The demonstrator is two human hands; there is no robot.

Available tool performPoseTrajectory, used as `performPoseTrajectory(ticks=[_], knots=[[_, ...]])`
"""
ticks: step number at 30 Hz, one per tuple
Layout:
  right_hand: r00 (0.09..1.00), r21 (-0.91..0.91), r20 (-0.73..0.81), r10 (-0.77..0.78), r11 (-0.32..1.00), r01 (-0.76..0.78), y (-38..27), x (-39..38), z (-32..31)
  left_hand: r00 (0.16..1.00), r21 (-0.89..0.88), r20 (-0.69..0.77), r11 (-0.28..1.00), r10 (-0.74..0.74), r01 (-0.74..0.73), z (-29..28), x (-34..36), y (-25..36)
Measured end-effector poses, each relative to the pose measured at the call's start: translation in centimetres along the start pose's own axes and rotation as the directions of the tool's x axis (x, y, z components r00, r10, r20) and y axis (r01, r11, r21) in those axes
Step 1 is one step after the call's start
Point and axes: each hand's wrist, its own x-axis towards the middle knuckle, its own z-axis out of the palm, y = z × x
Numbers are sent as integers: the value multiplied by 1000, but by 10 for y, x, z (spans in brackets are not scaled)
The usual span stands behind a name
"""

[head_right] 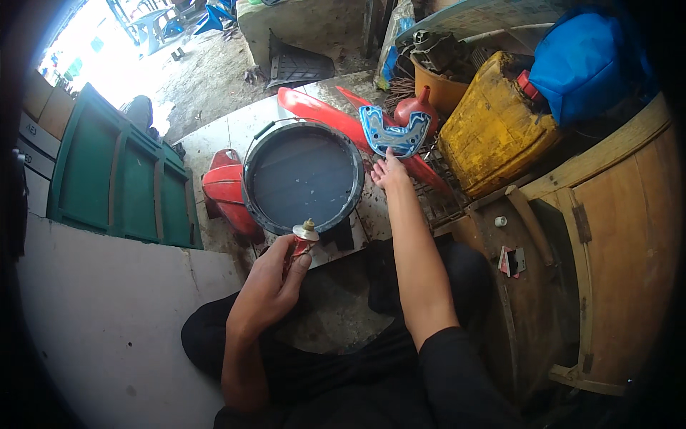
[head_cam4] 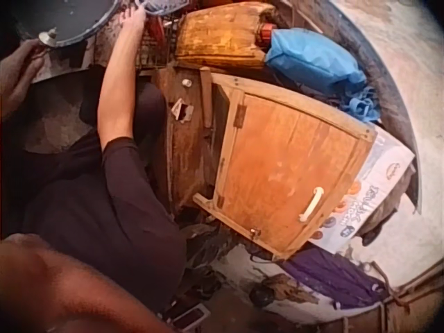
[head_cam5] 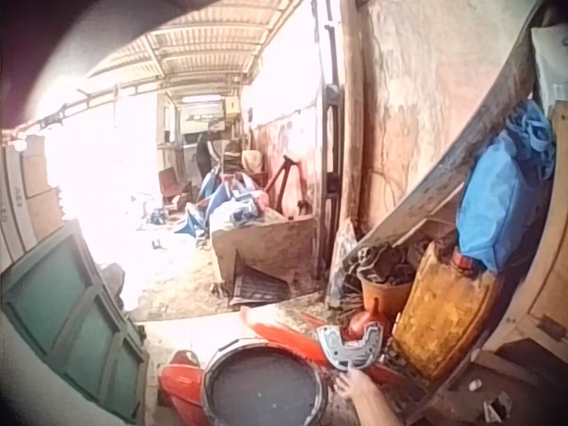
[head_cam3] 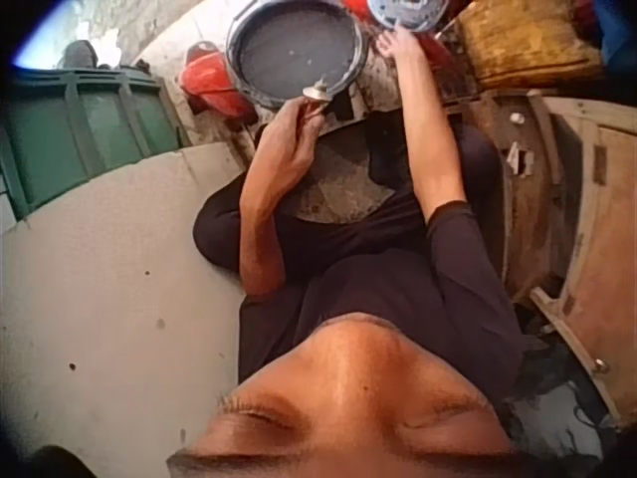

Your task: The person holds a blue and white motorcycle fairing piece and sands down a specific area on its surface using a small red sanding block, repeatedly dipping the piece or block into a bucket of water.

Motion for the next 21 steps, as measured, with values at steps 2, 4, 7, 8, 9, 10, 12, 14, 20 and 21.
performPoseTrajectory(ticks=[2,4,7,8,9,10,12,14,20,21], knots=[[998,-45,26,-50,998,51,-3,10,-5,1000,-1,-3,1000,10,-10,2,1,-3],[995,-47,41,-89,995,91,-2,5,-3,1000,3,-5,1000,-2,2,1,1,-3],[964,27,19,-265,964,265,5,-14,9,1000,9,5,1000,-28,28,0,2,2],[949,48,57,-310,950,307,11,-31,17,999,15,1,999,-37,37,-2,2,3],[926,57,90,-365,931,362,10,-44,17,999,14,6,999,-34,34,-1,2,5],[900,67,121,-420,908,414,9,-53,15,999,15,5,999,-32,32,0,3,6],[839,21,162,-520,851,524,10,-77,16,999,22,-6,999,-33,33,2,3,3],[775,-43,218,-594,787,615,18,-108,20,998,30,-68,1000,-2,4,4,2,-3],[399,53,482,-780,481,875,10,-190,-2,988,-24,-153,1000,16,-20,4,-3,6],[417,50,506,-755,508,860,9,-203,-4,987,-11,-158,999,33,-35,2,-5,5]])
